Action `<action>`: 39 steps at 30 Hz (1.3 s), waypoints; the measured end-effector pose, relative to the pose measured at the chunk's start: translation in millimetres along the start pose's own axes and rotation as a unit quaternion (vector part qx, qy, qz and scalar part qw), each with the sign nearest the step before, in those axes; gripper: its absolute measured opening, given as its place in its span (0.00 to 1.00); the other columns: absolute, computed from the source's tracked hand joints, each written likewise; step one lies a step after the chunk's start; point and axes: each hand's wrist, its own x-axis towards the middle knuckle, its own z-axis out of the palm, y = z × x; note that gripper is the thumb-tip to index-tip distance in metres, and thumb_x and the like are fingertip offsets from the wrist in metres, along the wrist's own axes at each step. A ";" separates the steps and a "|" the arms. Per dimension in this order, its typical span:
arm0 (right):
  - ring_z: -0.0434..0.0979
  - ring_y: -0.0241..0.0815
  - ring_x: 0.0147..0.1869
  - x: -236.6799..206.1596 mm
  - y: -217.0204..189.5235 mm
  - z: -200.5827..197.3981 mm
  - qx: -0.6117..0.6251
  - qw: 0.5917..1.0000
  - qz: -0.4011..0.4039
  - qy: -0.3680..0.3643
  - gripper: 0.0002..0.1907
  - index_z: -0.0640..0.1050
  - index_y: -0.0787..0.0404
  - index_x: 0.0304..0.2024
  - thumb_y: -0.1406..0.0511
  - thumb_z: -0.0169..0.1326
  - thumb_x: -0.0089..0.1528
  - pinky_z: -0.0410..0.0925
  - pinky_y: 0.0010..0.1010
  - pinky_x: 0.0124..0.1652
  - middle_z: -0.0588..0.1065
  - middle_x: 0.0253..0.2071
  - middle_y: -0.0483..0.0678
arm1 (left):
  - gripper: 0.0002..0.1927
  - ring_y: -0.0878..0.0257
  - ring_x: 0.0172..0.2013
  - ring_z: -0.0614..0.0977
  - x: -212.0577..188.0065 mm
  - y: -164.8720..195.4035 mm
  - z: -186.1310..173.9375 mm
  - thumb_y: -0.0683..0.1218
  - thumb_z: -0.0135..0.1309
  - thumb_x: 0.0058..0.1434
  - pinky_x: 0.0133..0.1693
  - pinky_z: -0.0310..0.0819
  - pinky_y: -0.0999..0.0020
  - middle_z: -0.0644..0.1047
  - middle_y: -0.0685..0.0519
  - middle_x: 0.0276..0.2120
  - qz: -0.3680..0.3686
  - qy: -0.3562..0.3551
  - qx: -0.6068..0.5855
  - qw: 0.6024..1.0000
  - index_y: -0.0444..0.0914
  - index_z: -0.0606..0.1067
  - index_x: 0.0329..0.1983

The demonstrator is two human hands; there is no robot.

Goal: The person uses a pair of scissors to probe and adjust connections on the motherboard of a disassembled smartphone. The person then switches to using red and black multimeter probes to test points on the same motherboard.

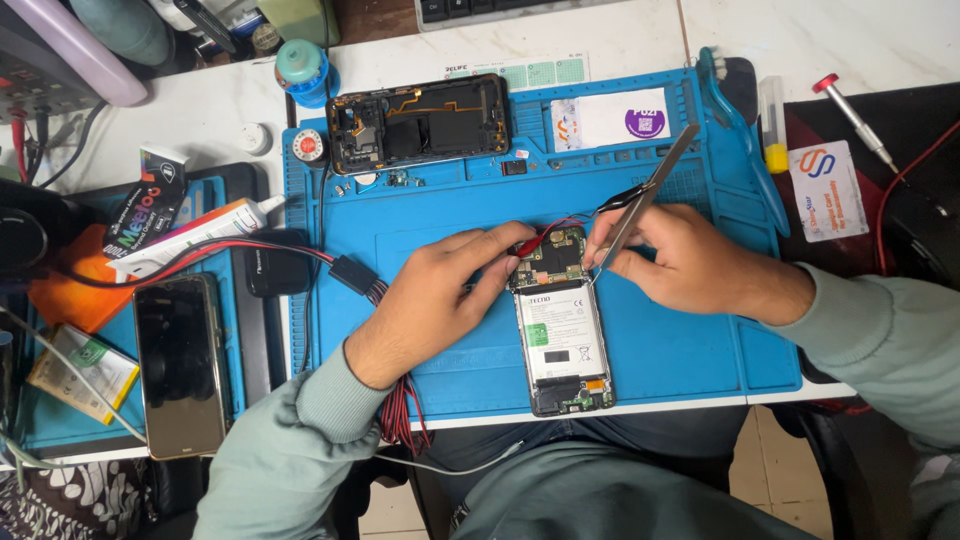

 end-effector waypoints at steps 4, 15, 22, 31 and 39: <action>0.85 0.43 0.51 0.2 0.4 0.8 0.005 1.000 0.000 -0.001 0.08 0.71 0.67 0.47 0.73 0.54 0.66 0.78 0.33 0.51 0.81 0.43 0.52 | 0.15 0.50 0.43 0.86 0.3 1.0 -0.8 0.41 0.54 0.69 0.45 0.80 0.62 0.82 0.45 0.45 -0.011 -0.005 0.001 1.000 0.39 0.74 0.59; 0.85 0.43 0.51 -1.1 4.5 0.1 0.004 1.000 -0.007 0.001 0.09 0.71 0.67 0.47 0.74 0.54 0.65 0.78 0.33 0.50 0.81 0.43 0.52 | 0.16 0.50 0.44 0.86 1.0 -1.7 0.1 0.41 0.55 0.69 0.45 0.80 0.63 0.82 0.45 0.46 -0.017 -0.008 0.004 1.000 0.39 0.74 0.59; 0.85 0.42 0.51 0.9 1.7 0.0 0.007 1.000 -0.012 0.001 0.09 0.71 0.67 0.47 0.73 0.54 0.65 0.77 0.32 0.51 0.81 0.43 0.52 | 0.16 0.50 0.46 0.86 1.9 -0.4 0.3 0.41 0.55 0.69 0.47 0.80 0.63 0.82 0.45 0.48 -0.017 0.002 0.006 1.000 0.39 0.74 0.59; 0.85 0.42 0.51 0.3 1.0 1.2 0.003 1.000 -0.001 -0.002 0.09 0.71 0.67 0.47 0.73 0.54 0.65 0.77 0.32 0.50 0.81 0.42 0.52 | 0.16 0.50 0.46 0.86 1.2 -0.8 0.2 0.41 0.55 0.69 0.47 0.80 0.63 0.83 0.45 0.48 -0.018 -0.006 0.008 1.000 0.39 0.75 0.59; 0.85 0.43 0.51 1.5 3.2 1.4 0.001 1.000 -0.002 0.000 0.09 0.71 0.67 0.47 0.73 0.54 0.65 0.77 0.33 0.51 0.81 0.42 0.52 | 0.16 0.50 0.46 0.86 0.4 -1.9 0.2 0.41 0.55 0.69 0.48 0.81 0.63 0.82 0.45 0.49 -0.019 -0.007 0.006 1.000 0.39 0.74 0.60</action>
